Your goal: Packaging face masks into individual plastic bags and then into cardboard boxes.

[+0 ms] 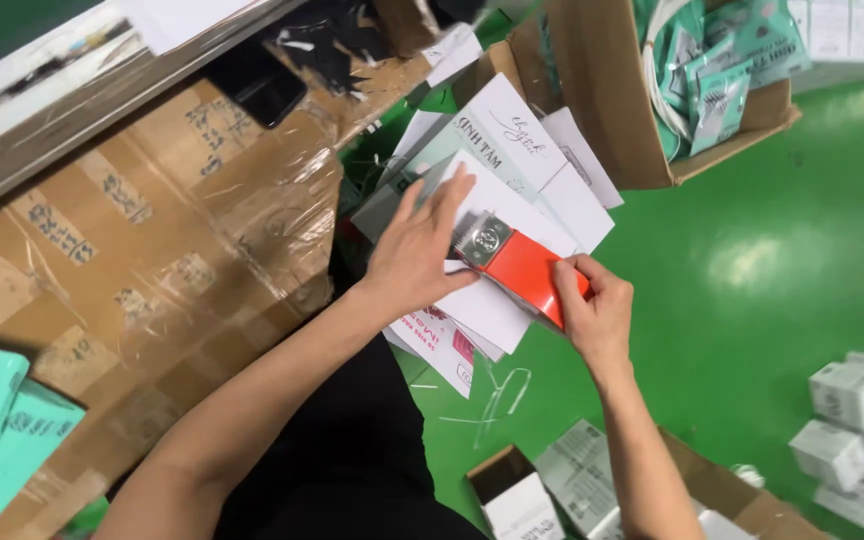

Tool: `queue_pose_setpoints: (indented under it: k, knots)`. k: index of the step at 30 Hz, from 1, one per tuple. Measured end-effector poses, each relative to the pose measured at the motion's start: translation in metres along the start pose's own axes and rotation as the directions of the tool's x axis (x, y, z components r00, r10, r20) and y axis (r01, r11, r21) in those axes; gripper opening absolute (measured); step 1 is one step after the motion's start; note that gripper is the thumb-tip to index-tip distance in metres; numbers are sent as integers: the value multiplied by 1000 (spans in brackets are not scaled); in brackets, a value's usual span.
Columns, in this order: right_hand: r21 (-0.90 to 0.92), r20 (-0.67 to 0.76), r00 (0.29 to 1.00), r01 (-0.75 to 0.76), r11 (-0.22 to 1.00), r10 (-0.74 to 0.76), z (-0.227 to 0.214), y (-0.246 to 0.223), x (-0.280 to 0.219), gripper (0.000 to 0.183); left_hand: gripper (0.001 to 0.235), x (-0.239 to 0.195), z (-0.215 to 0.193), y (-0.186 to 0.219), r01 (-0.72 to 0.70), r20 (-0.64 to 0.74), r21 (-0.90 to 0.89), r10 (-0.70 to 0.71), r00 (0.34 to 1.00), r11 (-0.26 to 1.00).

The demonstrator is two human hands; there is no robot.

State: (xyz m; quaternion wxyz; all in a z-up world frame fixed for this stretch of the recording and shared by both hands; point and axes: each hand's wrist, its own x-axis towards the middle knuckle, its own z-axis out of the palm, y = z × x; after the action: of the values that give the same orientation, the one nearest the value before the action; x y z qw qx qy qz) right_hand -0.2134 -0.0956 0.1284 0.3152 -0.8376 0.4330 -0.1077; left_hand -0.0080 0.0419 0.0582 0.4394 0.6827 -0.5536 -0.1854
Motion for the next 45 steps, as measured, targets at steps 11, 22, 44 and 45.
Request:
queue_pose_setpoints:
  k: [11,22,44,45]
  knots:
    - [-174,114,983,-125,977,146,-104,170,-68,39,120,11,-2,18,-64,173,328,7,985,943]
    - [-614,289,955,234,754,-61,1,101,-54,60,53,2,119,109,-928,932,352,-135,335,122]
    - [333,-489,871,236,913,-47,4,25,44,60,82,125,-50,14,-186,-74,125,196,978,975]
    - [344,-547,835,281,896,-52,-3,17,56,58,64,141,-50,22,-148,-193,25,150,970,989]
